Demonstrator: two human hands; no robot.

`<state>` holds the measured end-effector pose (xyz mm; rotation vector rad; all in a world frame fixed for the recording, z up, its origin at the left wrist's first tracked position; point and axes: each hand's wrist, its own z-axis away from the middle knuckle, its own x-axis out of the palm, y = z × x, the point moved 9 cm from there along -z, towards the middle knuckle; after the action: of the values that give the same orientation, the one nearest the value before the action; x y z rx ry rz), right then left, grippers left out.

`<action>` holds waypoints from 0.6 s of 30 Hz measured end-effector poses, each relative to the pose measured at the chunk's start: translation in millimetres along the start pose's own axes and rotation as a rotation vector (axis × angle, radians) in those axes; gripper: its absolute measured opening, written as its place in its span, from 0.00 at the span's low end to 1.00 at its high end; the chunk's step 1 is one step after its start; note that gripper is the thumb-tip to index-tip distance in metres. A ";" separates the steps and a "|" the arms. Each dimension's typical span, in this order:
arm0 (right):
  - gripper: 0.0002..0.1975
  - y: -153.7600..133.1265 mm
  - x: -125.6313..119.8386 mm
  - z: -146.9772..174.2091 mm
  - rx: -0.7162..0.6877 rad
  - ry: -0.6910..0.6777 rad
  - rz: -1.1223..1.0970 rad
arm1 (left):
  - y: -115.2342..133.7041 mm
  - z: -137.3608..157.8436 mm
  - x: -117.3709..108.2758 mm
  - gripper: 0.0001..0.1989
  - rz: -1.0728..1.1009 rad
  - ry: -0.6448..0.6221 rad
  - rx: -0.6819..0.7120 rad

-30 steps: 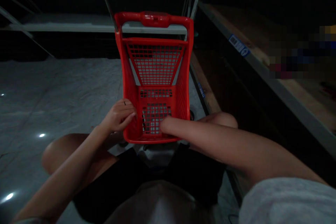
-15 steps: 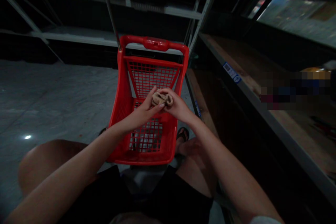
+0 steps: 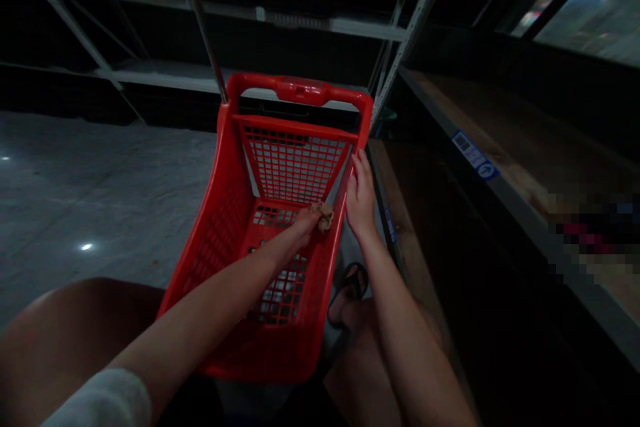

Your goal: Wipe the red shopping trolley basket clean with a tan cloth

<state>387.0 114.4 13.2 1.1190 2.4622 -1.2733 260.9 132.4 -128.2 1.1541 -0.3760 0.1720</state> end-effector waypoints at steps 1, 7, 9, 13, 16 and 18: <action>0.27 -0.6 0.2 2.6 -0.004 -0.008 0.016 | 1.2 -3.4 8.9 0.07 0.002 0.008 0.009; 0.30 -3.4 -5.7 3.9 0.017 -0.049 0.090 | 96.8 -26.1 73.8 0.12 0.112 -0.135 0.390; 0.29 -4.3 -7.5 3.4 0.009 -0.030 0.108 | 122.7 -28.1 85.1 0.14 0.110 -0.218 0.572; 0.28 -8.1 -7.4 2.5 -0.015 -0.013 0.136 | 81.8 -43.2 64.0 0.13 -0.039 -0.189 0.541; 0.28 -10.7 -7.1 0.3 -0.021 -0.019 0.168 | 10.8 -51.7 22.4 0.07 -0.214 -0.086 0.296; 0.28 -12.4 -7.1 -1.2 -0.032 -0.024 0.184 | -17.3 -49.3 4.0 0.07 -0.233 -0.080 0.220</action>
<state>383.8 106.9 25.0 1.2796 2.2927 -1.1827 280.1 170.4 -158.9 1.4151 -0.2952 -0.0384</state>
